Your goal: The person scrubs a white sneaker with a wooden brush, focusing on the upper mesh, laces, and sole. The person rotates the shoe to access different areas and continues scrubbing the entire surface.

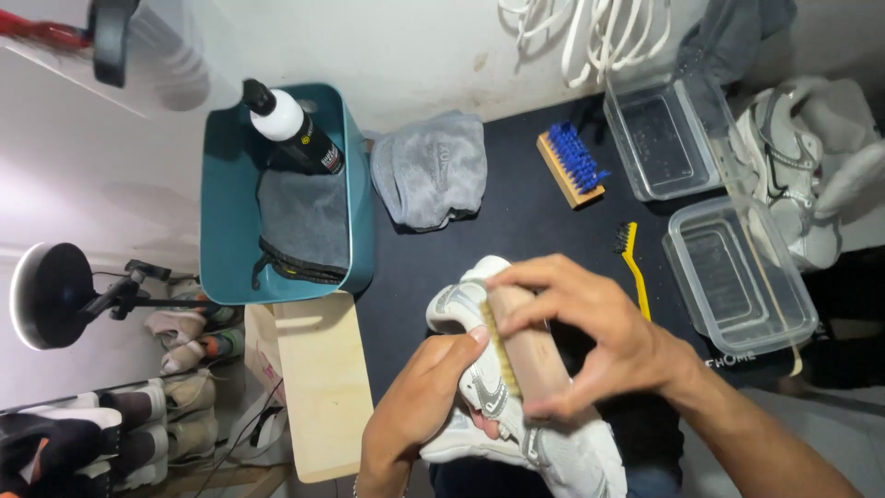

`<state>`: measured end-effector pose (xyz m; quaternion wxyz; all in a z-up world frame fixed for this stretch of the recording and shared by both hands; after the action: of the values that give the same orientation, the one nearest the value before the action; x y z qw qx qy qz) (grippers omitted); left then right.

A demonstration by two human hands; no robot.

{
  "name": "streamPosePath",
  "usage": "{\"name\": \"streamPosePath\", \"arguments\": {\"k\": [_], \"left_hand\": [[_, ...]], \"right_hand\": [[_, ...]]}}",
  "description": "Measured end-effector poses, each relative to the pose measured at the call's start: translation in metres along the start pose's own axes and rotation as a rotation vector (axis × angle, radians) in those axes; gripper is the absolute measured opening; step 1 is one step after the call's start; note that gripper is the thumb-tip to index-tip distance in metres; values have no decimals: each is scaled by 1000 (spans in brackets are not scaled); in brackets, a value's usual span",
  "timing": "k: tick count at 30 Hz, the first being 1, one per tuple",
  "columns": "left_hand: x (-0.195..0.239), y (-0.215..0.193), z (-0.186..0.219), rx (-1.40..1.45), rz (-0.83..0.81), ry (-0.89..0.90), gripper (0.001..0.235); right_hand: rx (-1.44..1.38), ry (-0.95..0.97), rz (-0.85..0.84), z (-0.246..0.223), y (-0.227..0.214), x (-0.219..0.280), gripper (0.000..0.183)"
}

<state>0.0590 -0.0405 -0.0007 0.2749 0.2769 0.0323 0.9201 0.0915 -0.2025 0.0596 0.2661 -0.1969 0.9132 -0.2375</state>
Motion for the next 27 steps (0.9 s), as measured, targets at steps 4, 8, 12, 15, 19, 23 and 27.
{"name": "streamPosePath", "arguments": {"k": [4,8,12,15,19,23,27], "left_hand": [[13,9,-2,83,70,-77,67],[6,16,0,57,63,-56,70],[2,15,-1,123,197,-54,45],[18,5,-16,-229,375,-382,62],[9,27,-11,125,169,-19,58],[17,28,-14,340,394,-290,47],[12,41,-12,628,275,-100,54]], "right_hand": [[-123,-115,-214,-28,13,17,52],[11,19,-21,9,0,-4,58],[-5,-77,-61,-28,1,8,63],[-159,-119,-230,-30,12,17,53],[-72,133,83,29,-11,8,57],[-562,308,236,62,-26,36,49],[-616,362,365,43,-53,63,57]]}}
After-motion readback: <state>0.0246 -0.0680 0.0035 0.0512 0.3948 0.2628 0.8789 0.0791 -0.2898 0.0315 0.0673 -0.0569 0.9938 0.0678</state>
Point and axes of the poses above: each hand's wrist, its own x-axis away from the middle knuckle, its own y-axis out of the palm, z = x × y, the point moved 6 cm from there along -x, towards the middle knuckle, and after that the axes turned 7 degrees about y, right-handed, at the moved point
